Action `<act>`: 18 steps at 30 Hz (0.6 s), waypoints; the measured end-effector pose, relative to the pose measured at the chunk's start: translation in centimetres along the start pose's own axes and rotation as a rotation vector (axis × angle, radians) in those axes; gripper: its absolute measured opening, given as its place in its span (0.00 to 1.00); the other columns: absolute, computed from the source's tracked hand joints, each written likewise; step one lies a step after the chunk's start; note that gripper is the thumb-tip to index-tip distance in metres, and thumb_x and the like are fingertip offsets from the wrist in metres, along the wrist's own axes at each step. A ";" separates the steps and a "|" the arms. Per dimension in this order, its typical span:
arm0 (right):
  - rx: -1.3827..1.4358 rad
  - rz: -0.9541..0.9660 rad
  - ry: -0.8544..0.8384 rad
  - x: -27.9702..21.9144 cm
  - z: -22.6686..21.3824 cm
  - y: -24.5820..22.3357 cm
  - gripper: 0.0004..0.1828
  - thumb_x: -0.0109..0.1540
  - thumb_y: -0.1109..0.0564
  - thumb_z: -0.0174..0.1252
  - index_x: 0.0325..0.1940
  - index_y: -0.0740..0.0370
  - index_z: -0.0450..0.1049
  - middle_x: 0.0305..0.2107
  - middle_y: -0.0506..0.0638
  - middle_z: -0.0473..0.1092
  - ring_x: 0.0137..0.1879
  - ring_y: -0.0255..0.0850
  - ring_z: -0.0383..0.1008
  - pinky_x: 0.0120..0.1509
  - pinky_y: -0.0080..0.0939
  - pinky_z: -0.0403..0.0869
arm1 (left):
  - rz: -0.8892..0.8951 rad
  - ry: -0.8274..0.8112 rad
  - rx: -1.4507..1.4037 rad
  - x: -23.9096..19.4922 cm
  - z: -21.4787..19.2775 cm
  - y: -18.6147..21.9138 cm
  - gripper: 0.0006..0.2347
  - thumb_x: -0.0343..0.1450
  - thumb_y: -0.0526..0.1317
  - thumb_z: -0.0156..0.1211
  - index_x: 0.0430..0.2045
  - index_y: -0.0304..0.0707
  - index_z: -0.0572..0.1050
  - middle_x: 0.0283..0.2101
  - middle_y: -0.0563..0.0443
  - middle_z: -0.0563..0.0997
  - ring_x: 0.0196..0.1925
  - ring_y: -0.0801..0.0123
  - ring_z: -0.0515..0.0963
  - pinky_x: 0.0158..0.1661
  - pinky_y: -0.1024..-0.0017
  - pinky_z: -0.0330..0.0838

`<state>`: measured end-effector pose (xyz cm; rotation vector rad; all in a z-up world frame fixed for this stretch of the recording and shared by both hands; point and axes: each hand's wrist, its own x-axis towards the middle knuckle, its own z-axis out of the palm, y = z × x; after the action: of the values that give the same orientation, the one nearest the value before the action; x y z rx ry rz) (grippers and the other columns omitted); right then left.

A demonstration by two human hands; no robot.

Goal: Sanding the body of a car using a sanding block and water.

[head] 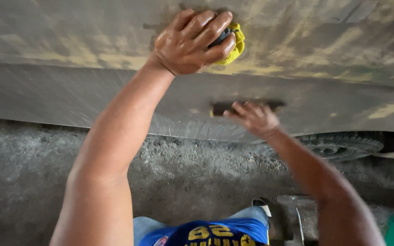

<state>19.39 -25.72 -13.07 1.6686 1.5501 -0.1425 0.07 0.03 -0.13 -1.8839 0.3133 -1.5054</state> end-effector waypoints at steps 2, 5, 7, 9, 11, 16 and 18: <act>-0.317 0.040 1.287 1.4 3.8 3.3 0.40 0.76 0.51 0.50 0.91 0.37 0.44 0.79 0.52 0.40 0.81 0.51 0.51 0.80 0.54 0.50 | -0.017 -0.011 -0.010 0.0 -0.3 -0.2 0.12 0.81 0.44 0.56 0.57 0.48 0.66 0.64 0.47 0.71 0.62 0.60 0.75 0.57 0.60 0.69; -0.043 -0.041 0.848 5.4 -0.6 0.4 0.38 0.74 0.55 0.46 0.87 0.30 0.47 0.79 0.44 0.50 0.75 0.50 0.59 0.70 0.59 0.67 | -0.022 -0.005 -0.005 -0.1 -0.3 -0.2 0.12 0.81 0.44 0.56 0.58 0.47 0.66 0.65 0.47 0.71 0.62 0.60 0.74 0.58 0.60 0.69; -0.040 -0.073 0.879 7.0 -4.0 -3.7 0.38 0.70 0.53 0.49 0.84 0.32 0.49 0.77 0.47 0.52 0.73 0.52 0.60 0.68 0.62 0.66 | -0.009 -0.009 -0.001 0.1 -0.5 -0.4 0.12 0.81 0.44 0.56 0.58 0.48 0.66 0.65 0.47 0.71 0.62 0.60 0.74 0.57 0.60 0.69; -0.029 -0.101 0.911 8.2 -4.9 -6.4 0.39 0.65 0.51 0.51 0.81 0.34 0.51 0.76 0.50 0.54 0.72 0.55 0.61 0.66 0.65 0.65 | 0.010 -0.012 -0.002 0.4 -0.8 -0.3 0.12 0.81 0.44 0.56 0.58 0.48 0.67 0.65 0.46 0.71 0.61 0.60 0.74 0.57 0.60 0.69; -0.069 -0.201 0.741 9.0 -3.4 -7.7 0.44 0.63 0.56 0.55 0.82 0.40 0.48 0.76 0.51 0.50 0.74 0.53 0.57 0.71 0.61 0.62 | -0.004 -0.036 0.006 0.7 -1.1 0.1 0.12 0.80 0.45 0.56 0.58 0.49 0.67 0.64 0.48 0.71 0.62 0.61 0.75 0.57 0.61 0.69; 0.091 -0.063 0.753 -0.3 -2.7 -4.3 0.41 0.59 0.55 0.61 0.75 0.44 0.55 0.71 0.49 0.55 0.69 0.50 0.64 0.67 0.61 0.64 | -0.197 -0.143 -0.176 1.1 -0.9 4.3 0.17 0.75 0.47 0.65 0.55 0.47 0.70 0.57 0.46 0.74 0.53 0.57 0.76 0.47 0.59 0.75; 0.192 -0.010 0.897 -4.4 -3.1 -3.0 0.38 0.59 0.54 0.64 0.73 0.46 0.60 0.69 0.48 0.59 0.65 0.49 0.69 0.66 0.60 0.67 | -0.321 -0.215 -0.287 1.4 -1.2 7.3 0.20 0.73 0.51 0.70 0.55 0.46 0.71 0.52 0.42 0.75 0.50 0.55 0.77 0.43 0.59 0.77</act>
<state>14.39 -27.49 -9.92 2.0048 2.2372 0.5429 1.04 -6.51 -3.67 -2.3943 0.1358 -1.5028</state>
